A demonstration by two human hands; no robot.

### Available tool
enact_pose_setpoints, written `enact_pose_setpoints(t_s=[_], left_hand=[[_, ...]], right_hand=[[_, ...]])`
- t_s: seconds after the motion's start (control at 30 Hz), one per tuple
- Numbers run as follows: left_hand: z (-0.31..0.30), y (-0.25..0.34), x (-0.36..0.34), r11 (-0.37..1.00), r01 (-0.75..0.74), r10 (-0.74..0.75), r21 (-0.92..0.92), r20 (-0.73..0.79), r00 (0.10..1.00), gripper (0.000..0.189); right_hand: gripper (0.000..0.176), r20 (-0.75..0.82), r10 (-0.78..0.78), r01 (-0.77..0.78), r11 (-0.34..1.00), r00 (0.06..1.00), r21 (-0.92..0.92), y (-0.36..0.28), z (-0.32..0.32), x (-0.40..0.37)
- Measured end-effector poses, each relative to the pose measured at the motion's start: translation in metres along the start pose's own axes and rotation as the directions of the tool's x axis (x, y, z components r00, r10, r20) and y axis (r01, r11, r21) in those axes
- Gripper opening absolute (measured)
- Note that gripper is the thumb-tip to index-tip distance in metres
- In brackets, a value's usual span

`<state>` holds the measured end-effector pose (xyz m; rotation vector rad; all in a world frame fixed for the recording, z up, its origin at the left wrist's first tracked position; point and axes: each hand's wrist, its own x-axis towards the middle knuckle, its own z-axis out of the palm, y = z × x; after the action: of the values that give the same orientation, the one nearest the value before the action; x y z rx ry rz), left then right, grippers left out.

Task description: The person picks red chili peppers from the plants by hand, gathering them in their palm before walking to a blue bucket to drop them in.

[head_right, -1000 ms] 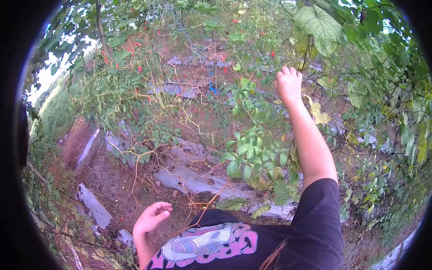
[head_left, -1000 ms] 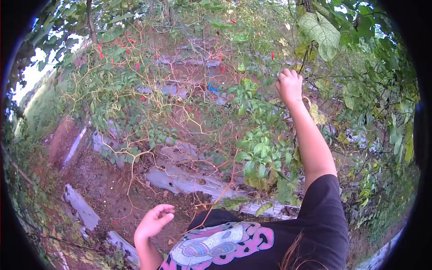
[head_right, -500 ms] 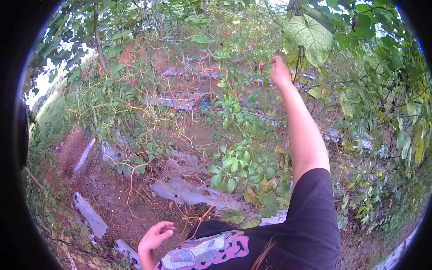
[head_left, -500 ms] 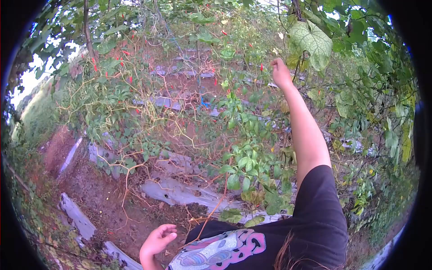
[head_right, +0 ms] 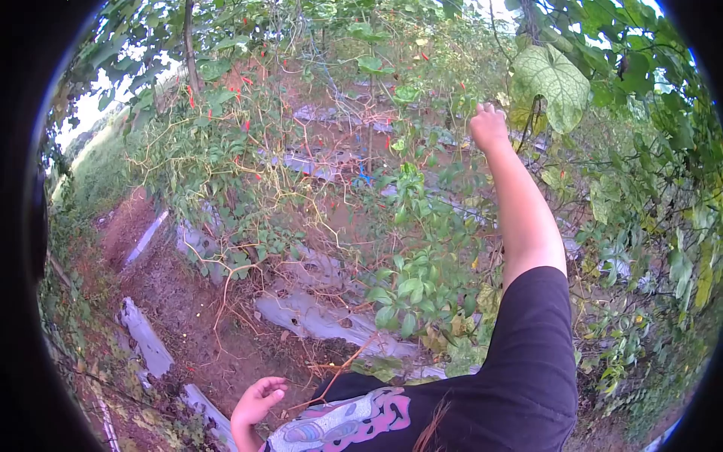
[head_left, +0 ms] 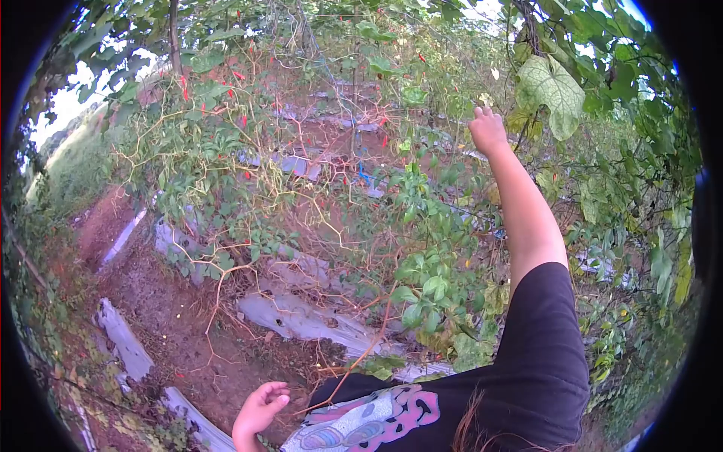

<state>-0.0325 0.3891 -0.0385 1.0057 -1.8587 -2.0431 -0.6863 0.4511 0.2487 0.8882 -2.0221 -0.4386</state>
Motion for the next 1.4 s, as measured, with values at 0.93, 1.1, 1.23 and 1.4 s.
enact_pose_setpoints(t_s=[0.93, 1.1, 1.23, 1.4], left_hand=[[0.007, -0.01, 0.015, 0.999, 0.004, -0.004, -0.039, -0.003, 1.0, 0.037], [0.006, -0.001, 0.015, 1.0, 0.014, -0.014, -0.004, -0.008, 1.0, 0.038], [-0.001, -0.003, 0.015, 0.999, -0.001, 0.002, 0.035, -0.014, 1.0, 0.039], [-0.005, -0.004, 0.012, 0.999, -0.016, 0.017, 0.045, -0.016, 1.0, 0.04]], right_hand=[[0.018, 0.424, -0.055, -0.059, 0.966, 0.904, 0.251, 0.042, 0.061, -0.01], [0.024, 0.473, -0.035, -0.073, 0.976, 0.88, 0.207, 0.035, 0.055, -0.008], [0.018, 0.338, -0.031, -0.105, 0.92, 0.941, 0.379, 0.03, 0.043, -0.016], [0.016, 0.21, -0.136, -0.002, 0.835, 0.968, 0.55, 0.037, 0.066, -0.011]])
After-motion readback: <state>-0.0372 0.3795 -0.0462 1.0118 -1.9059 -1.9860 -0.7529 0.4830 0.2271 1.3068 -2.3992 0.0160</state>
